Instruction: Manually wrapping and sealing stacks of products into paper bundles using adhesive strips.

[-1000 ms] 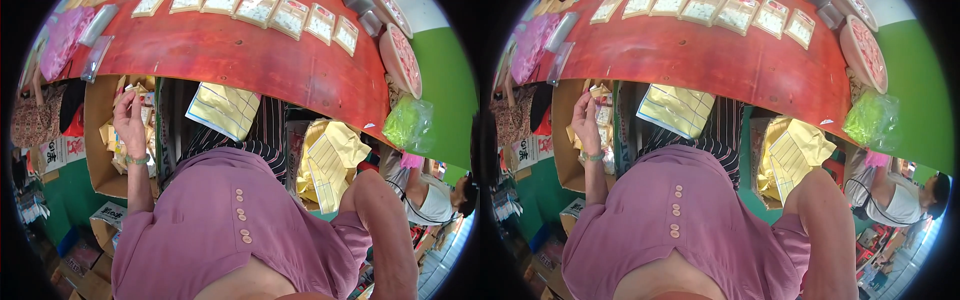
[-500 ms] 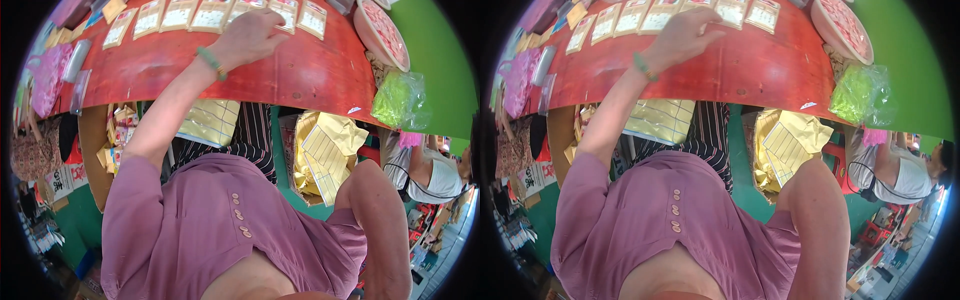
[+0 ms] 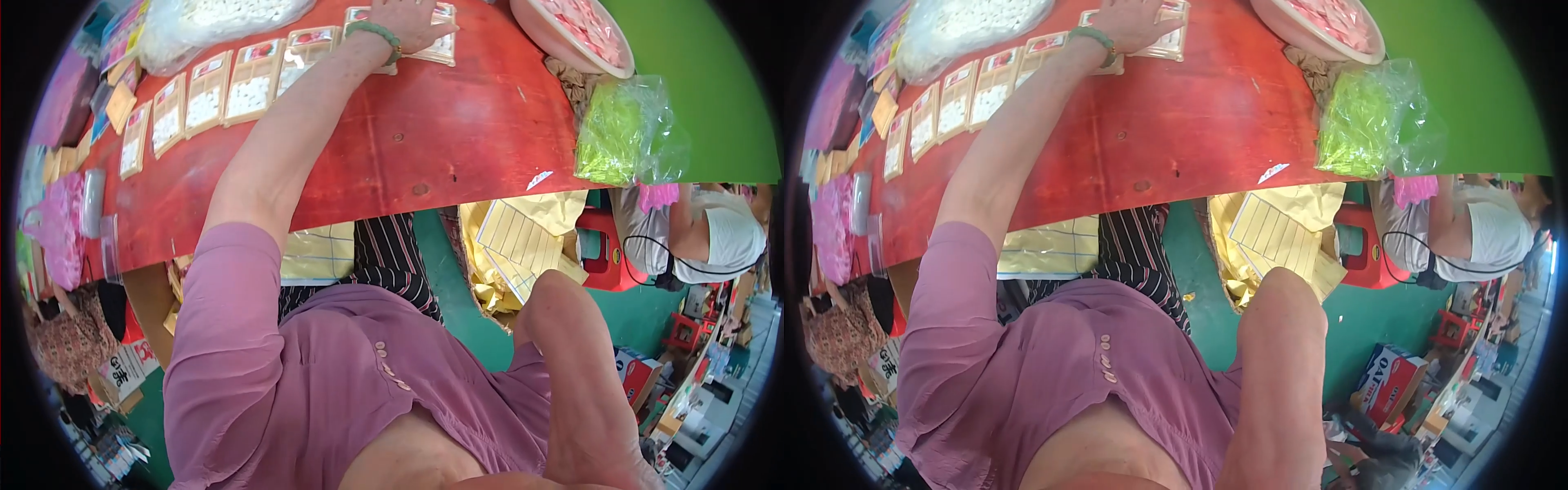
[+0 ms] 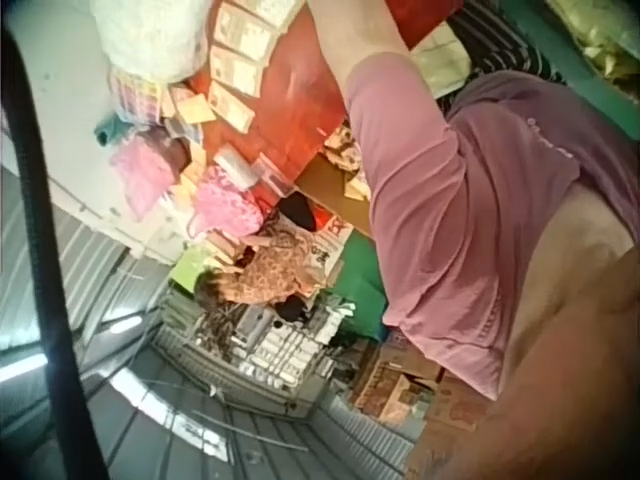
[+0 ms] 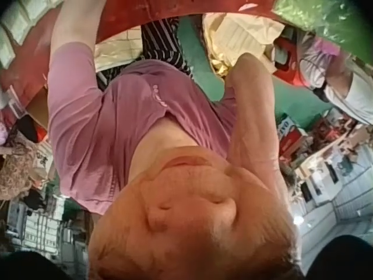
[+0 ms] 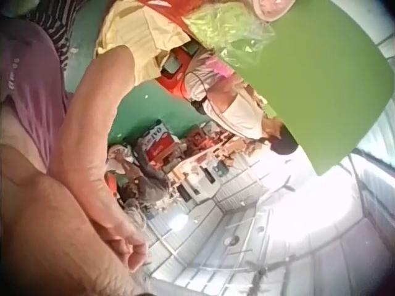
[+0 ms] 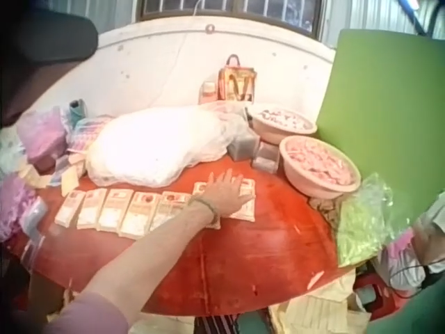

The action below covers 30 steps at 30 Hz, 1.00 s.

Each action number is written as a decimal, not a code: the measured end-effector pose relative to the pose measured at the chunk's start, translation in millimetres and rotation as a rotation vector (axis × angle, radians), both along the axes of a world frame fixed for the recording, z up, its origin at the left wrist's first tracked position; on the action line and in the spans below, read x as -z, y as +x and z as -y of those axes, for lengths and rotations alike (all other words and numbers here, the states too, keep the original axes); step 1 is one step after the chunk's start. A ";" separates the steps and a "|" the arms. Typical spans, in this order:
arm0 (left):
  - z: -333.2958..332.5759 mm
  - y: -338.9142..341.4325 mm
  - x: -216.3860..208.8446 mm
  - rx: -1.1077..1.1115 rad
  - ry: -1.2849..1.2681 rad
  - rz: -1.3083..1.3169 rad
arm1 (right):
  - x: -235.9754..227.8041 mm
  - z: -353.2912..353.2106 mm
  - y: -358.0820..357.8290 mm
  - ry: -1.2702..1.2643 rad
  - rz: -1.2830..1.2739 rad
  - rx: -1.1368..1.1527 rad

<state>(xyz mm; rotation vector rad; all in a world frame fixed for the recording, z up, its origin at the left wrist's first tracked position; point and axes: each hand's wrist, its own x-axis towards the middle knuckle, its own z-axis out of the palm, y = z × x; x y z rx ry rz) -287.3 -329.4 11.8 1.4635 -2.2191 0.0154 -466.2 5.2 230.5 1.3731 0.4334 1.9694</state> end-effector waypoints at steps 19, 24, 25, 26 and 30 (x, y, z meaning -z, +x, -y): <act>-133.4 -51.3 -8.1 0.034 0.047 0.253 | 58.1 -5.7 47.9 0.401 0.020 -0.474; -166.4 -37.9 -7.8 -0.013 0.010 0.173 | 63.8 -12.0 67.0 0.365 0.013 -0.520; -169.9 -34.9 -8.0 -0.039 0.016 0.189 | 63.1 -11.4 68.9 0.301 0.038 -0.414; -173.0 -32.2 -8.2 -0.063 0.022 0.205 | 64.3 -11.8 71.1 0.302 0.035 -0.425; -178.3 -22.2 -11.7 -0.059 0.041 0.212 | 70.6 -22.5 85.4 0.322 0.038 -0.505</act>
